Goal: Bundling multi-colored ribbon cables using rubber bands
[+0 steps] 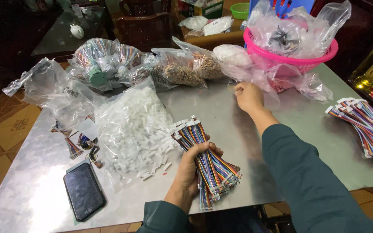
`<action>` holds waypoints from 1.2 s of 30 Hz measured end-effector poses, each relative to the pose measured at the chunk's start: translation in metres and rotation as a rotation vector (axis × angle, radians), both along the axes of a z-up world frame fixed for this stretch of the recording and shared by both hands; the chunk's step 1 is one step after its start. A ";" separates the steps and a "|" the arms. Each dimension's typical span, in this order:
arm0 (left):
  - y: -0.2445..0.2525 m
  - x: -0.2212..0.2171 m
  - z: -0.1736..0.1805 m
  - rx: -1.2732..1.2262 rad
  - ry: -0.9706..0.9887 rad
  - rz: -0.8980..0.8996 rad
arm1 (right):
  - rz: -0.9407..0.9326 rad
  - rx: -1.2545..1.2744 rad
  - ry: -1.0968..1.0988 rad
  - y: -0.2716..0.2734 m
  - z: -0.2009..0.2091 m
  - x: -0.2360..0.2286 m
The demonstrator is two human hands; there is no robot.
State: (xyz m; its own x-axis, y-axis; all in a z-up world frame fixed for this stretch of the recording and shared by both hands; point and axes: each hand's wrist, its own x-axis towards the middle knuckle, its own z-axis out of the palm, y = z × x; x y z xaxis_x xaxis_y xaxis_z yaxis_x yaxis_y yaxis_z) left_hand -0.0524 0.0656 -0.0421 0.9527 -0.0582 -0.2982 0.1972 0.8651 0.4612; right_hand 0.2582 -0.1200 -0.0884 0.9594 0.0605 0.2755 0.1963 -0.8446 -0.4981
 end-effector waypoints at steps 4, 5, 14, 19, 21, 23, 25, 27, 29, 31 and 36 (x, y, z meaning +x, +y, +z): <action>0.000 0.001 -0.005 -0.123 0.008 -0.031 | -0.114 -0.027 0.175 0.022 0.029 -0.019; 0.000 0.002 -0.007 -0.077 0.003 -0.026 | -0.129 -0.081 0.156 0.026 0.028 -0.017; 0.002 0.003 -0.009 -0.004 0.005 -0.042 | -0.109 -0.277 0.165 0.033 0.022 -0.032; 0.002 0.001 -0.008 -0.096 -0.086 -0.043 | 0.131 0.115 0.109 0.032 0.040 -0.105; 0.003 0.002 -0.009 -0.058 -0.056 -0.073 | 0.278 0.542 0.220 0.038 0.051 -0.144; 0.002 0.006 -0.020 -0.004 -0.096 -0.053 | 0.374 0.681 0.278 0.037 0.069 -0.188; 0.000 0.004 -0.023 0.051 -0.136 -0.036 | 0.469 0.820 0.335 0.032 0.082 -0.223; 0.000 -0.001 -0.017 0.077 -0.155 -0.063 | 0.532 0.881 0.356 0.027 0.091 -0.248; -0.006 0.003 -0.025 0.090 -0.144 -0.039 | 0.547 0.878 0.356 0.024 0.090 -0.263; -0.012 -0.004 -0.026 0.103 -0.132 -0.013 | 0.565 0.875 0.358 0.021 0.082 -0.272; -0.032 -0.033 0.007 0.333 -0.151 0.126 | 0.588 0.839 0.280 0.016 0.076 -0.289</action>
